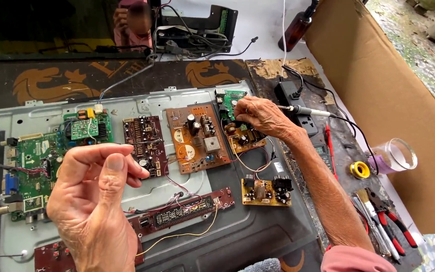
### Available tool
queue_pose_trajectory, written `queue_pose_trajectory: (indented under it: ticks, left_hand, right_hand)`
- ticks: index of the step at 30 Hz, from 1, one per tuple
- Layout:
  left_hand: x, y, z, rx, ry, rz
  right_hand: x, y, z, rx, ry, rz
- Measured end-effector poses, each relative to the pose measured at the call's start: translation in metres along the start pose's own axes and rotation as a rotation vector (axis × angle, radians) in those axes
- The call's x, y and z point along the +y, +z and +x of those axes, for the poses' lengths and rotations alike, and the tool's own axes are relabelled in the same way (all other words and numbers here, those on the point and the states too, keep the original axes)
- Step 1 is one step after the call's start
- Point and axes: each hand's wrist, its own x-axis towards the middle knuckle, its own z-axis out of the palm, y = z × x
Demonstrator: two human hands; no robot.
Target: Testing and diagnosing electronic circuit boards inside a disassembled television using a multimeter and screwdriver.
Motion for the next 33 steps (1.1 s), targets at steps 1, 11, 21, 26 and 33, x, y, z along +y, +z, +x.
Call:
queue_pose_trajectory:
  ticks: [1, 11, 21, 26, 33]
  left_hand:
    - [0.0, 0.0, 0.0, -0.001, 0.001, 0.003]
    - [0.002, 0.004, -0.002, 0.007, 0.023, 0.037]
    - [0.0, 0.005, -0.002, 0.032, 0.023, 0.045]
    - [0.003, 0.008, -0.003, 0.039, -0.013, 0.056]
    - [0.001, 0.008, -0.003, 0.041, -0.005, 0.045]
  right_hand:
    - [0.001, 0.0, 0.0, 0.032, -0.016, 0.021]
    - [0.0, 0.0, 0.0, 0.101, 0.053, 0.019]
    - [0.002, -0.002, 0.0, 0.125, 0.049, 0.025]
    - [0.001, -0.002, -0.001, 0.132, 0.048, 0.04]
    - [-0.001, -0.008, -0.002, 0.138, 0.064, 0.039]
